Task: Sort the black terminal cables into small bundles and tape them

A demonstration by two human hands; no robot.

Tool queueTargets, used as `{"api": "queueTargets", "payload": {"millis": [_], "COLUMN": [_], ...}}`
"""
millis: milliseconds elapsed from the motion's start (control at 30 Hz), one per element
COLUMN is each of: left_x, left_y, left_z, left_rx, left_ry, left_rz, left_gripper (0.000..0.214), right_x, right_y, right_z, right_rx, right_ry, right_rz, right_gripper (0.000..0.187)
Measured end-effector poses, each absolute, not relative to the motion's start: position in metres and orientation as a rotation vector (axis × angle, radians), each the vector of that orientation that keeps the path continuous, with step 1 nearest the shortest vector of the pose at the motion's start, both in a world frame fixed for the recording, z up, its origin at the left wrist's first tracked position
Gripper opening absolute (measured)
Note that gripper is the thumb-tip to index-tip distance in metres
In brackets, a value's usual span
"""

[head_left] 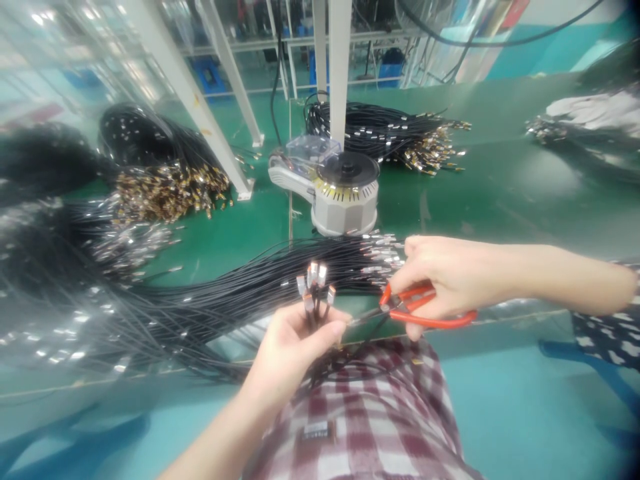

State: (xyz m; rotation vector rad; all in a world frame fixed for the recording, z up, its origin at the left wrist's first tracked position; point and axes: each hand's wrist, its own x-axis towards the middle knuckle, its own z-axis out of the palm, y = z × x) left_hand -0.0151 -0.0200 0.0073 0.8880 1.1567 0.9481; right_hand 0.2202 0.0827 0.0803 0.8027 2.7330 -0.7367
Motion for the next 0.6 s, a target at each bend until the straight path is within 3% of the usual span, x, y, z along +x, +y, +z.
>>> {"api": "queueTargets", "payload": {"millis": [333,600], "left_x": [-0.014,-0.008], "left_y": [-0.020,-0.011], "left_z": [0.004,0.010], "left_rx": [0.880,0.762], "left_ry": [1.160,1.033], "left_rz": [0.925,1.008], "left_gripper": [0.015,0.022], "right_x": [0.218,0.225], "right_y": [0.081,0.085], "right_z": [0.074,0.054], "right_rx": [0.769,1.494], "right_ry": [2.849,2.618], "right_rz": [-0.648,-1.614], "right_gripper": [0.029,0.043]}}
